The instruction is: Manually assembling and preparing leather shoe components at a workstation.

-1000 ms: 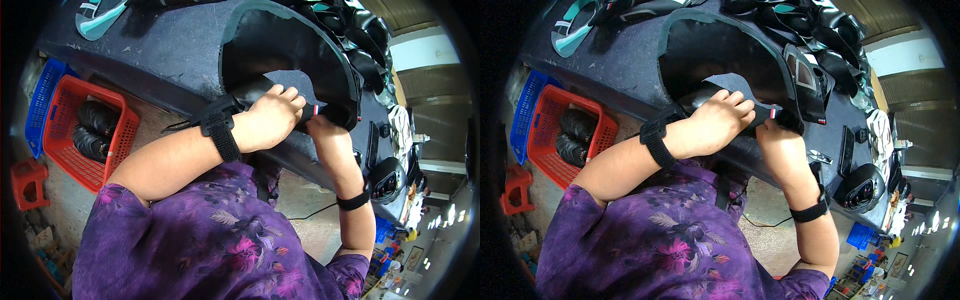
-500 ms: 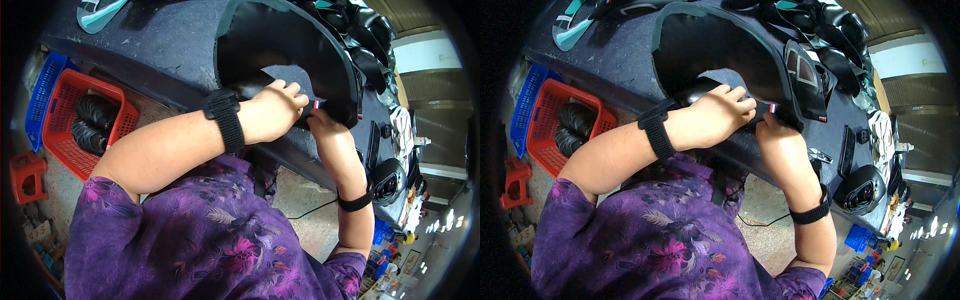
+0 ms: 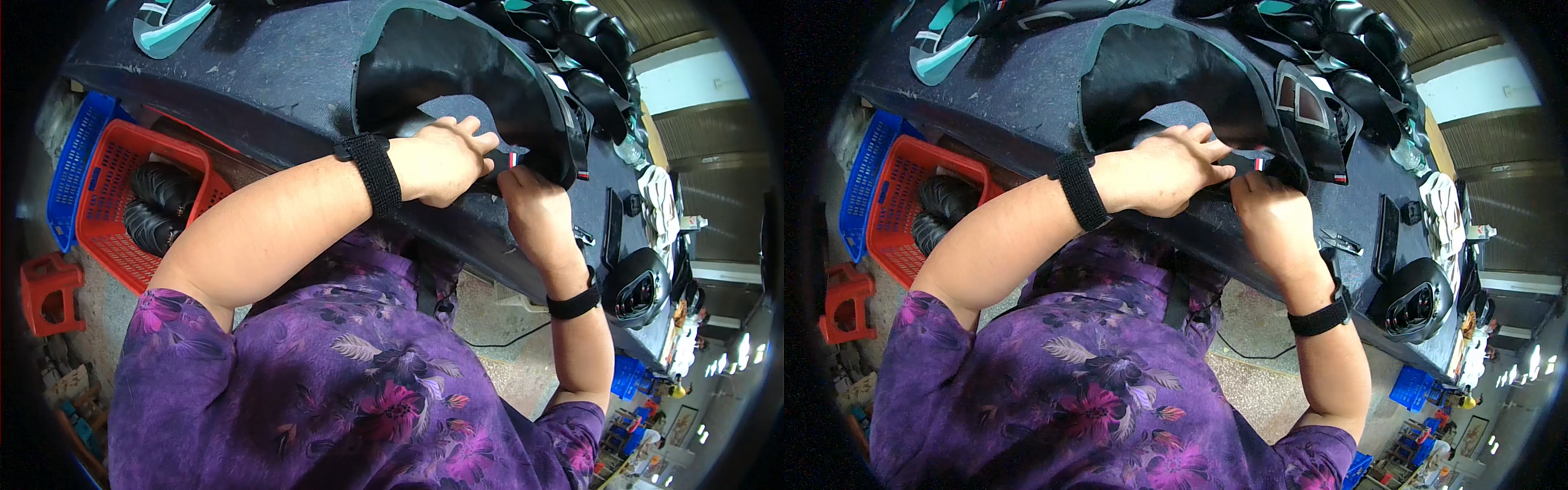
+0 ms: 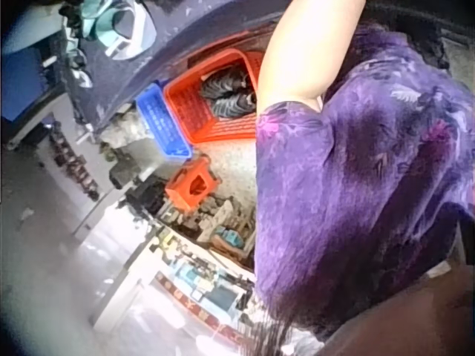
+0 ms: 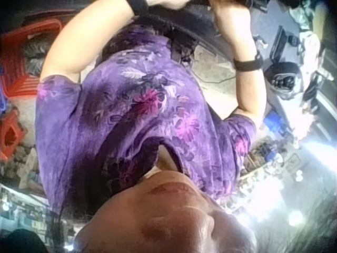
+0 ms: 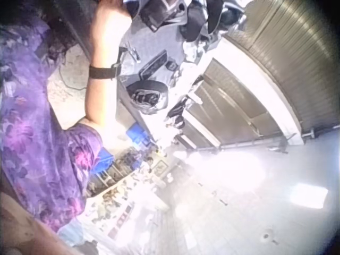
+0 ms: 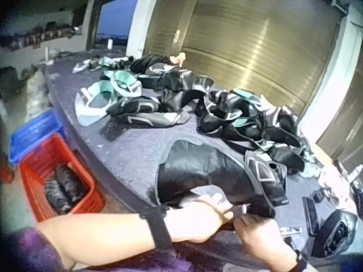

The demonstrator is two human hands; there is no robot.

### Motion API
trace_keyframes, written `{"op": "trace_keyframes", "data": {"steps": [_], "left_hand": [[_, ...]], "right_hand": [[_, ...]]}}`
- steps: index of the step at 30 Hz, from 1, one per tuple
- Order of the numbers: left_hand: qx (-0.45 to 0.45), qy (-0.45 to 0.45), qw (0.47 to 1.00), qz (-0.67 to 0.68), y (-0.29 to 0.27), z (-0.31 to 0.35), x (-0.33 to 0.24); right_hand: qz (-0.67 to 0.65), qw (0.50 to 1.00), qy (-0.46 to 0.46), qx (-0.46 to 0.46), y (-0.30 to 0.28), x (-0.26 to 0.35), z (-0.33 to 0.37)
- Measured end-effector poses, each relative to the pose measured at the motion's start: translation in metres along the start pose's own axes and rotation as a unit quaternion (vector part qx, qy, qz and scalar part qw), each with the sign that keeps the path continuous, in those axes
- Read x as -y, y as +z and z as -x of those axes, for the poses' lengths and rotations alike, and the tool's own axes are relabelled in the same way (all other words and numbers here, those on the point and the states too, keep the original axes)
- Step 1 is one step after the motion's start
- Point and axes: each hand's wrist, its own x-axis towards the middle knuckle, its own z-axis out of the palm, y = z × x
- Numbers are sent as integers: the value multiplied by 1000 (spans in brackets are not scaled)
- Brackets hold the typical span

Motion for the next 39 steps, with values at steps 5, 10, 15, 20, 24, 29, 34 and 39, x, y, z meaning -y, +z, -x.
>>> {"op": "trace_keyframes", "data": {"steps": [5,10,15,20,24,29,34,39], "left_hand": [[17,-20,1000,-6,-2,-3,-2],[-26,-15,1000,5,3,-1,2],[-108,37,993,-8,12,3,3],[-175,61,980,-75,21,-1,-7],[-282,35,957,-56,19,-2,-12],[-15,106,965,-238,-32,-13,-21],[-22,180,950,-254,-34,-17,-31],[-42,241,958,-146,-43,-19,-22]], "right_hand": [[-42,994,87,-56,11,1,9],[-68,986,94,-123,17,-3,11],[-81,984,86,-135,17,-3,14],[-123,983,134,2,7,-2,23],[-134,978,114,-109,6,2,25],[-67,992,28,-107,17,-4,25],[-223,931,129,-259,25,9,26],[-361,872,211,-253,18,45,32]]}}
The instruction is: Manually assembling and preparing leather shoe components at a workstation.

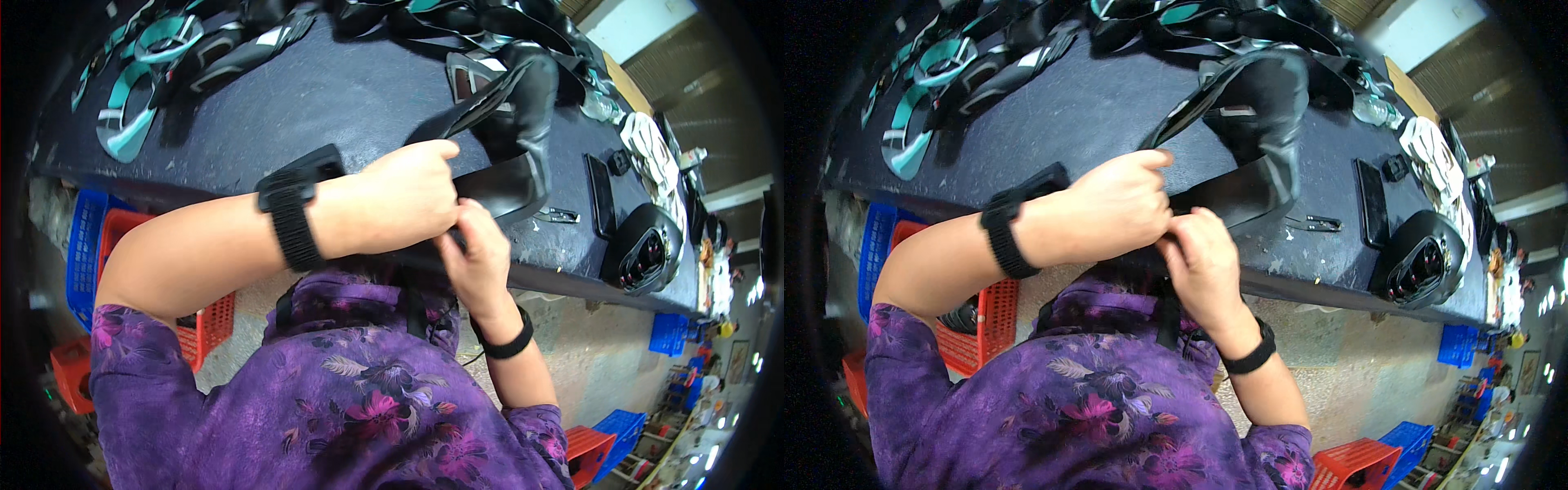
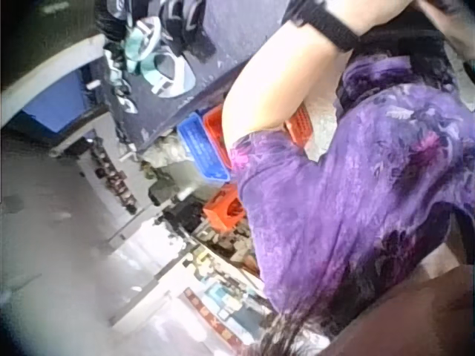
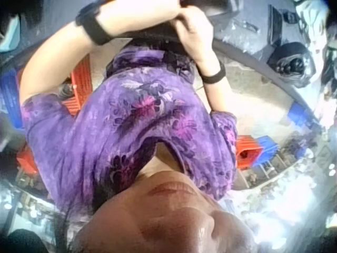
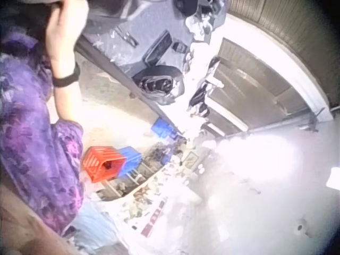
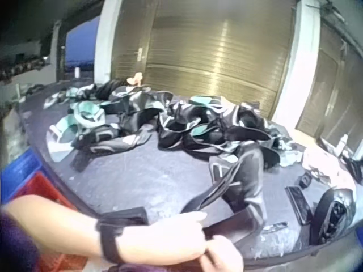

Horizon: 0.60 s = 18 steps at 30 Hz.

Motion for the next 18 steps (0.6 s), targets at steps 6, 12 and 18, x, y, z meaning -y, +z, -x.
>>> {"op": "trace_keyframes", "data": {"steps": [6,12,18], "left_hand": [[160,62,980,-96,-47,27,9],[218,6,965,-144,-14,41,-2],[196,-19,977,-81,-15,56,11]], "right_hand": [[130,980,-33,148,-27,5,18],[153,979,-39,129,-21,-6,6],[215,958,-9,190,-10,-26,13]]}}
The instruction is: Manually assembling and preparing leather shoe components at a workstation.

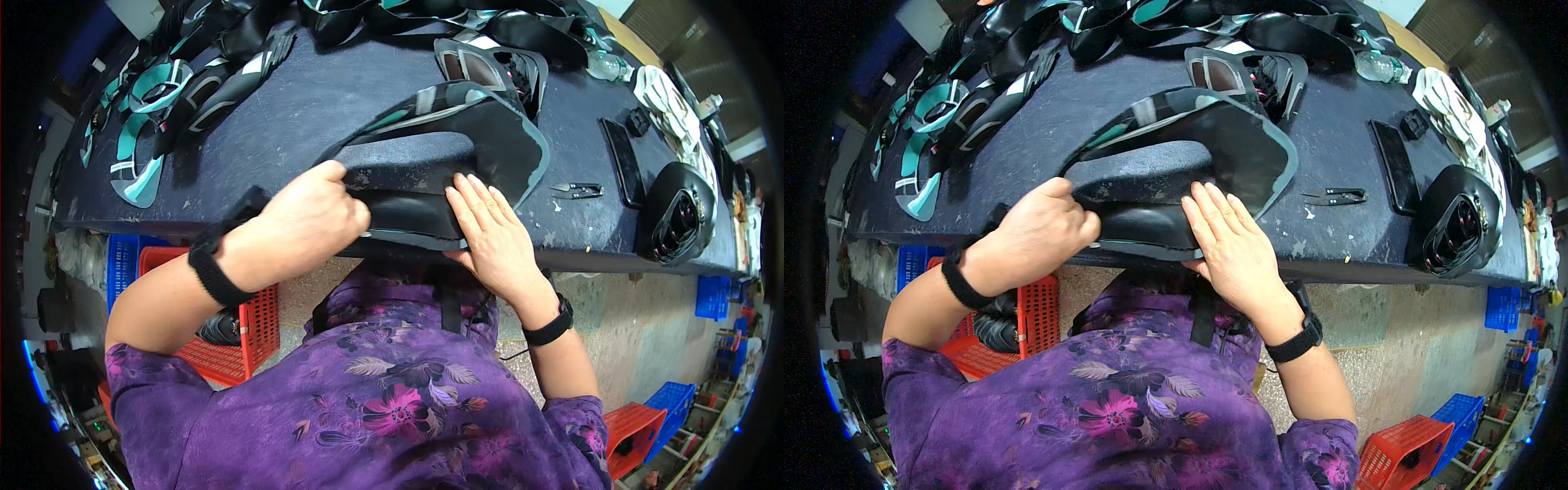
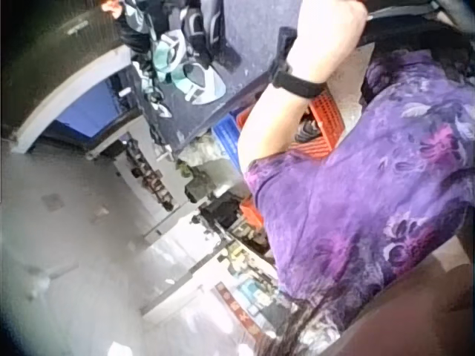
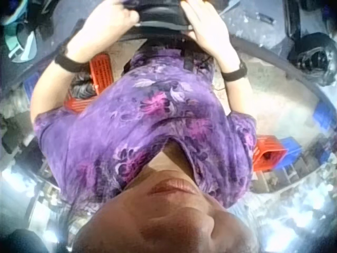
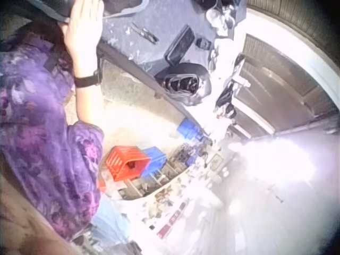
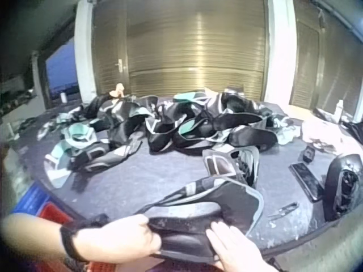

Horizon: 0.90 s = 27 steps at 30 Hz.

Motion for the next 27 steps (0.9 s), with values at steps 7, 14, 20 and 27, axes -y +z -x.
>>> {"op": "trace_keyframes", "data": {"steps": [7,14,20,27], "left_hand": [[-98,-57,993,39,2,-11,-15],[-167,-37,982,75,17,-40,-20],[-301,-33,947,107,-6,-34,5],[-390,-156,514,748,-35,-14,12]], "right_hand": [[36,997,49,-49,5,-10,7],[106,990,86,-28,4,5,27],[14,995,-40,-86,-28,-5,25],[-610,738,78,-277,-77,-32,34]]}}
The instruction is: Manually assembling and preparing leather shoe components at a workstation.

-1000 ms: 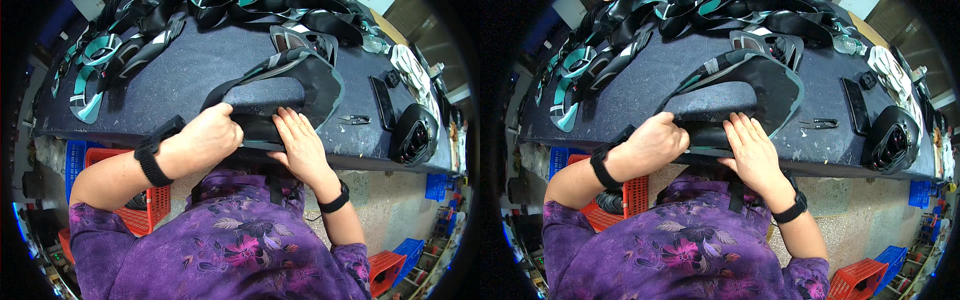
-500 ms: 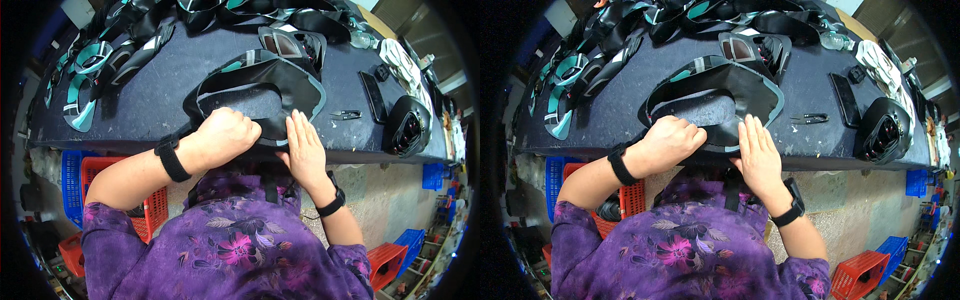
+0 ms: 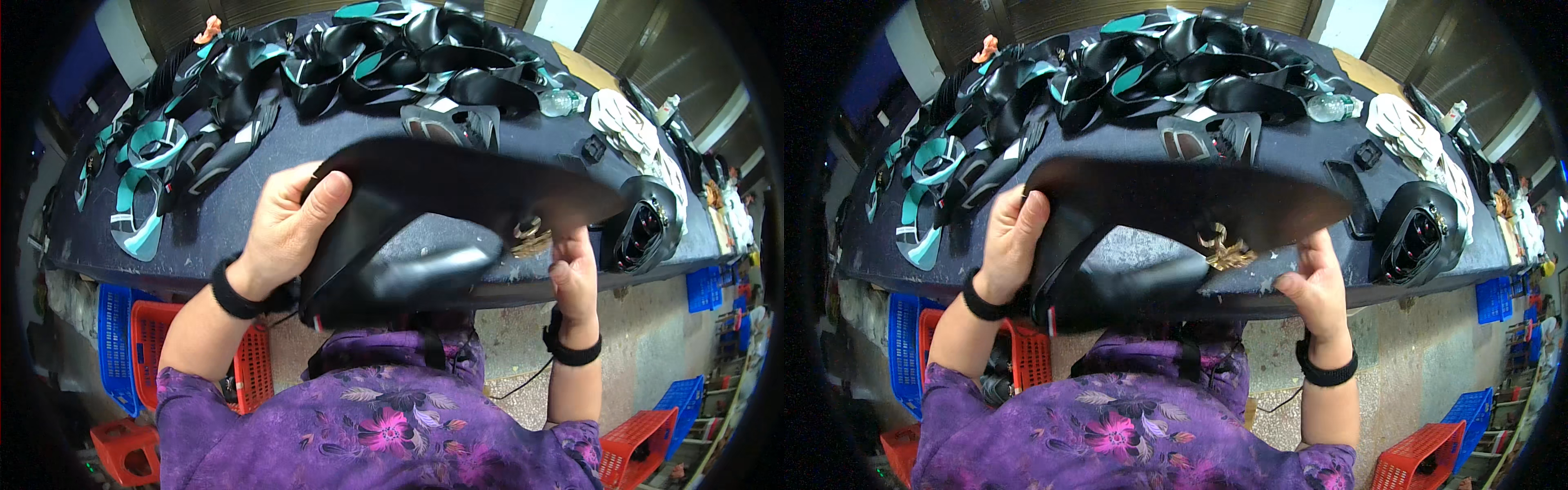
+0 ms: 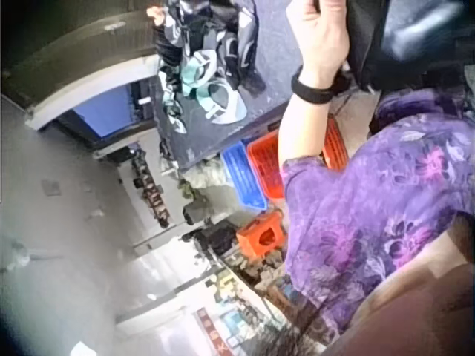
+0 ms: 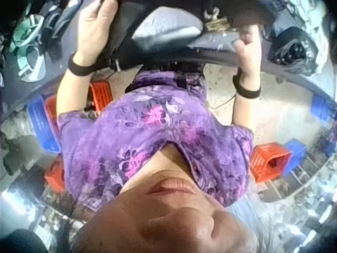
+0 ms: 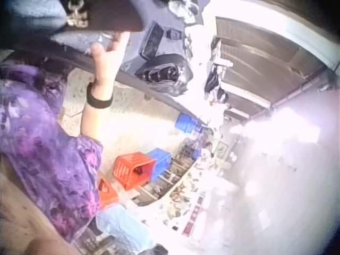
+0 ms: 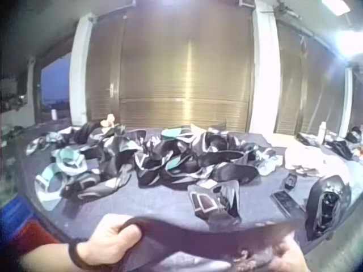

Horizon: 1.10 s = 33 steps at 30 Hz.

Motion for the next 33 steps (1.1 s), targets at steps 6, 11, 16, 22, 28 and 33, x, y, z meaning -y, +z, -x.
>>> {"op": "trace_keyframes", "data": {"steps": [6,11,16,22,28,33], "left_hand": [[-46,-220,955,192,25,13,42],[10,-183,963,198,24,18,49],[135,-142,964,178,16,-9,40],[129,-139,978,86,26,-18,38],[45,-255,912,319,40,-9,43],[133,-302,857,395,34,-8,49]], "right_hand": [[-352,931,96,15,9,-22,7],[-184,975,98,-80,15,-32,4],[-166,975,110,-97,17,-32,-1],[-209,969,119,-48,19,-24,-4],[-131,980,137,65,5,-17,11],[-197,958,207,-28,17,-26,12]]}}
